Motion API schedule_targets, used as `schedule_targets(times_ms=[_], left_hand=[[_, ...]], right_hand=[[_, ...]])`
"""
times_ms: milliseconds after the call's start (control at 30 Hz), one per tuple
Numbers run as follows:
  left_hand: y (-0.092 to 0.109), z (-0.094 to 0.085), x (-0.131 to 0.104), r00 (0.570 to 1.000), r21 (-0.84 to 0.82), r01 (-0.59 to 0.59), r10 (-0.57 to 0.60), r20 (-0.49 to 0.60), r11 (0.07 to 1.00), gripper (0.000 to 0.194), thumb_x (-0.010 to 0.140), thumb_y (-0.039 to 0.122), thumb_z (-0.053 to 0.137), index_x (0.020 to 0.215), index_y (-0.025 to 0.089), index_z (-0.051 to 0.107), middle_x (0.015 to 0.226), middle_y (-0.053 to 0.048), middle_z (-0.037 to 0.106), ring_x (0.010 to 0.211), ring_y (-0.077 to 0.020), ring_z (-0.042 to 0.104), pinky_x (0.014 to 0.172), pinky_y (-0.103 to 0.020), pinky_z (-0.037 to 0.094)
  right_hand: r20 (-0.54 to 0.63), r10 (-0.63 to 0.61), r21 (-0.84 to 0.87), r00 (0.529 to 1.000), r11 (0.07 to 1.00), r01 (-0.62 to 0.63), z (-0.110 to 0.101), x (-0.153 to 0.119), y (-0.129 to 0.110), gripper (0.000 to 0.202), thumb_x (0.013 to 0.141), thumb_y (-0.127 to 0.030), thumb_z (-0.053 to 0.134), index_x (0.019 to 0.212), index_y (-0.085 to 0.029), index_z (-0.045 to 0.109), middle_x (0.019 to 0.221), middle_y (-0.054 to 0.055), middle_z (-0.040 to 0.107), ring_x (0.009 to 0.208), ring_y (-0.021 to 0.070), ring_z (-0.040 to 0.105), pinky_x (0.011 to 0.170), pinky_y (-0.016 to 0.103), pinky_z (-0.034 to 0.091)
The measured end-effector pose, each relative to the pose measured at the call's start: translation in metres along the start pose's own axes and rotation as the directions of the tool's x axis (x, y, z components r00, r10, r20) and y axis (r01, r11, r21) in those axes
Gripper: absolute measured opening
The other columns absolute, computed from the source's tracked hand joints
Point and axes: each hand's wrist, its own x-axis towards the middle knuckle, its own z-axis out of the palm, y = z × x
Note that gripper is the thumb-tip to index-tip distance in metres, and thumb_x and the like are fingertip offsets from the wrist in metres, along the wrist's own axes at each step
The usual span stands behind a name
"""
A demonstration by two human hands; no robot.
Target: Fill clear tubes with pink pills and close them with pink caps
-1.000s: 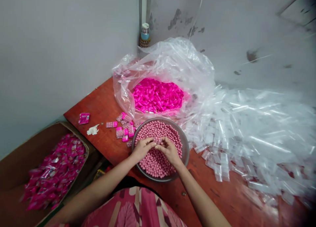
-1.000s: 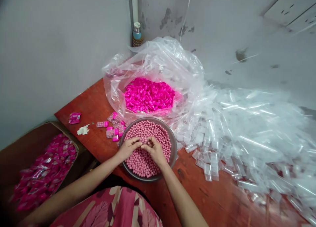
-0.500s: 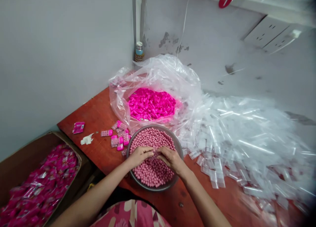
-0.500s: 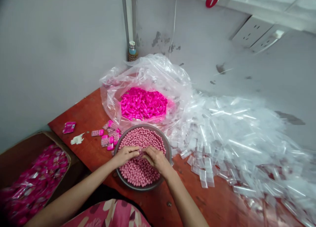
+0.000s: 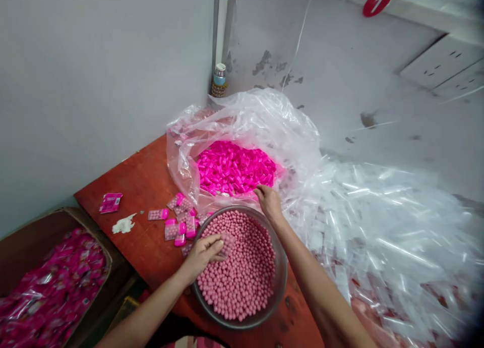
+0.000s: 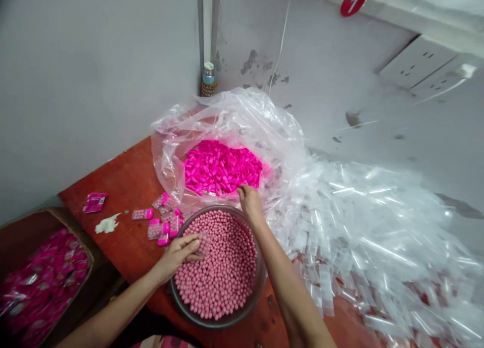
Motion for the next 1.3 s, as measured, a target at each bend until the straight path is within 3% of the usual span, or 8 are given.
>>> schedule_targets(times_ms=[100,200,333,500,700,867,1067,1300], left_hand=[[0.004,-0.001,0.003,1.000,-0.011,0.002,-0.002,-0.009,1.000,0.036,0.072,0.037,0.059,0.102,0.017,0.062,0.097,-0.006,0.062,0.076,-0.0161,0.060,0.072,-0.035,0.052],[0.010,-0.004,0.006,1.000,-0.009,-0.010,0.011,0.006,1.000,0.034,0.074,0.036,0.057,0.103,0.018,0.061,0.097,-0.006,0.062,0.083,-0.0183,0.058,0.073,-0.034,0.051],[0.014,-0.009,0.012,1.000,-0.011,0.009,-0.008,0.019,1.000,0.031,0.075,0.035,0.056,0.101,0.018,0.062,0.097,-0.006,0.063,0.085,-0.0188,0.058,0.074,-0.033,0.050],[0.012,-0.009,0.023,0.999,-0.041,-0.006,0.005,-0.033,0.999,0.033,0.070,0.033,0.062,0.099,0.017,0.062,0.093,-0.005,0.063,0.083,-0.0186,0.058,0.075,-0.033,0.049],[0.016,0.000,0.031,0.991,0.105,-0.079,0.090,-0.100,0.991,0.031,0.071,0.034,0.059,0.095,0.015,0.062,0.089,-0.005,0.065,0.079,-0.0172,0.058,0.072,-0.030,0.048],[0.024,0.017,0.029,0.959,0.353,-0.237,0.277,-0.067,0.905,0.027,0.075,0.032,0.055,0.095,0.018,0.064,0.094,-0.004,0.066,0.086,-0.0189,0.059,0.078,-0.030,0.045],[0.033,0.042,0.013,0.902,0.568,-0.368,0.430,0.028,0.736,0.024,0.074,0.025,0.055,0.095,0.017,0.065,0.094,-0.004,0.067,0.085,-0.0177,0.059,0.079,-0.027,0.043],[0.022,0.049,-0.009,0.850,0.639,-0.492,0.486,0.205,0.591,0.017,0.078,0.022,0.052,0.082,0.017,0.067,0.078,-0.004,0.066,0.074,-0.0152,0.059,0.070,-0.025,0.043]], right_hand=[[-0.019,0.104,-0.084,0.994,0.991,-0.105,0.020,0.049,-0.004,0.028,0.082,-0.027,0.043,0.101,-0.011,0.057,0.097,0.015,0.061,0.089,0.0241,0.057,0.076,0.035,0.040],[-0.027,0.197,-0.151,0.980,0.968,-0.199,0.041,0.075,-0.006,0.035,0.080,-0.028,0.047,0.109,-0.009,0.050,0.104,0.020,0.056,0.093,0.0281,0.055,0.077,0.040,0.038],[-0.018,0.251,-0.164,0.968,0.954,-0.250,0.056,0.087,-0.004,0.035,0.081,-0.032,0.045,0.109,-0.011,0.049,0.111,0.019,0.051,0.095,0.0286,0.053,0.079,0.042,0.036],[-0.009,0.258,-0.047,0.966,0.965,-0.258,0.045,0.081,0.005,0.034,0.077,-0.032,0.047,0.101,-0.009,0.054,0.099,0.019,0.057,0.093,0.0315,0.053,0.078,0.047,0.036],[0.105,0.134,0.297,0.985,0.942,-0.159,0.010,0.032,0.013,0.040,0.075,-0.039,0.048,0.105,-0.013,0.053,0.082,0.006,0.063,0.073,0.0162,0.058,0.066,0.029,0.045],[0.159,-0.064,0.701,0.985,0.710,-0.067,-0.021,-0.031,-0.003,0.037,0.072,-0.041,0.056,0.100,-0.016,0.057,0.082,0.004,0.062,0.070,0.0151,0.057,0.063,0.028,0.046],[0.118,-0.393,0.490,0.912,0.822,0.290,-0.047,-0.101,-0.032,0.025,0.080,-0.030,0.050,0.103,-0.022,0.057,0.092,0.005,0.061,0.085,0.0167,0.056,0.077,0.030,0.044],[0.071,-0.452,0.192,0.889,0.881,0.432,-0.048,-0.149,-0.030,0.023,0.082,-0.022,0.044,0.104,-0.017,0.053,0.081,0.007,0.056,0.072,0.0153,0.054,0.064,0.026,0.045]])
